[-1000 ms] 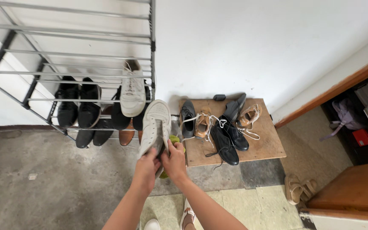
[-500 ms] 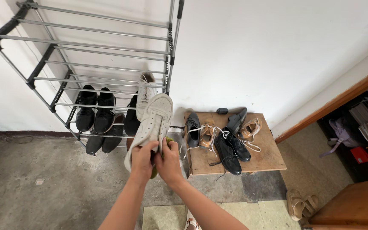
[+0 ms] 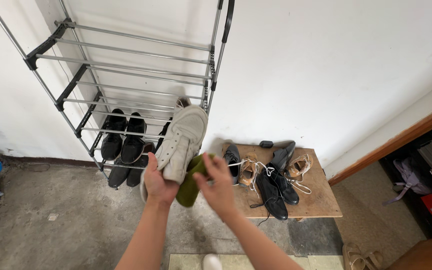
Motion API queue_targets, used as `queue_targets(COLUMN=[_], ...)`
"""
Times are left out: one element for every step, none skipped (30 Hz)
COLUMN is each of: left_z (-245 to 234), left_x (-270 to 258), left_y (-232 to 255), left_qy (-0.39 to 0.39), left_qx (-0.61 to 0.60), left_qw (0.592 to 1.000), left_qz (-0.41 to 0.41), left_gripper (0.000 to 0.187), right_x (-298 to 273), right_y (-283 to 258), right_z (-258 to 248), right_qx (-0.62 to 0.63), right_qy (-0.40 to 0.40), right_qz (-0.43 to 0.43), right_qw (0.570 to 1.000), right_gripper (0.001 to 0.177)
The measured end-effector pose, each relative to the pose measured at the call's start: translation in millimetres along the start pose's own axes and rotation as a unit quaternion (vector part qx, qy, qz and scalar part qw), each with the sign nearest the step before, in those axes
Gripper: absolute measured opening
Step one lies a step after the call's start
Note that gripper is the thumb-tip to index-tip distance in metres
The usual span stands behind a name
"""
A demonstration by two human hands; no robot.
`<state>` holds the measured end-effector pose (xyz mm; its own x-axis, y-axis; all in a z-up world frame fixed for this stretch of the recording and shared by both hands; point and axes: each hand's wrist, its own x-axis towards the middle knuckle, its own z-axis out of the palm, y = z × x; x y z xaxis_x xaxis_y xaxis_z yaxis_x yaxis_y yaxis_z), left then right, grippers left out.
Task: The person wipes a white sneaker with a green cloth, then removes the laces from the sneaker and re-laces it. The shoe is placed on a metal shoe rack during the process.
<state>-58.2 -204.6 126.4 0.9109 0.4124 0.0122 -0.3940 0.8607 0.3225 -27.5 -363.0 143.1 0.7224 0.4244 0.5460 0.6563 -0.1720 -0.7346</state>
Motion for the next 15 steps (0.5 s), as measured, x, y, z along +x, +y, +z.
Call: queue_targets(left_z=[4,8,12,17,22,28,34,38,39,39,36,31,25,18,10], left_x=[2,2,-2,-4,-7,-7,-6,-7,-7,-3,1,7,14,22,30], left_y=[0,0,-1,-4,-8,-14,-21,-30,-38,-43,-49,-54,-58,-60,-60], left_qy=[-0.002,-0.004,-0.003,0.018,0.040,0.061,0.061,0.062,0.064,0.060,0.055,0.051,0.075,0.099,0.122], left_qx=[0.010,0.020,0.029,0.029,0.030,0.030,0.036,0.042,0.048,0.046,0.044,0.042,0.034,0.025,0.019], left_qw=[1.000,1.000,0.999,0.999,0.997,0.995,0.994,0.994,0.993,0.994,0.995,0.996,0.994,0.992,0.990], left_qz=[-0.008,-0.016,-0.024,-0.042,-0.059,-0.076,-0.079,-0.082,-0.086,-0.080,-0.073,-0.066,-0.069,-0.073,-0.075], left_gripper=[0.071,0.072,0.072,0.073,0.074,0.075,0.073,0.070,0.068,0.067,0.065,0.064,0.067,0.070,0.073], right_x=[11,22,32,44,58,68,78,90,98,103,102,98,88,75,58], right_y=[-4,-7,-10,-11,-10,-7,-3,3,11,18,24,28,30,29,22], right_z=[-13,-25,-33,-37,-39,-38,-34,-27,-20,-14,-8,-3,0,3,9], right_qx=[-0.009,-0.019,-0.028,-0.073,-0.117,-0.160,-0.266,-0.369,-0.466,-0.343,-0.211,-0.074,-0.034,0.006,-0.013], right_qy=[0.011,0.022,0.031,0.037,0.043,0.048,0.070,0.092,0.112,0.088,0.059,0.029,0.003,-0.023,-0.058], right_qz=[-0.032,-0.064,-0.094,-0.133,-0.171,-0.210,-0.229,-0.245,-0.257,-0.212,-0.164,-0.111,-0.083,-0.054,-0.047], right_qw=[0.999,0.998,0.995,0.988,0.977,0.963,0.934,0.892,0.839,0.911,0.962,0.991,0.996,0.998,0.997], right_gripper=[0.059,0.055,0.051,0.055,0.059,0.064,0.069,0.076,0.085,0.070,0.058,0.049,0.049,0.050,0.047])
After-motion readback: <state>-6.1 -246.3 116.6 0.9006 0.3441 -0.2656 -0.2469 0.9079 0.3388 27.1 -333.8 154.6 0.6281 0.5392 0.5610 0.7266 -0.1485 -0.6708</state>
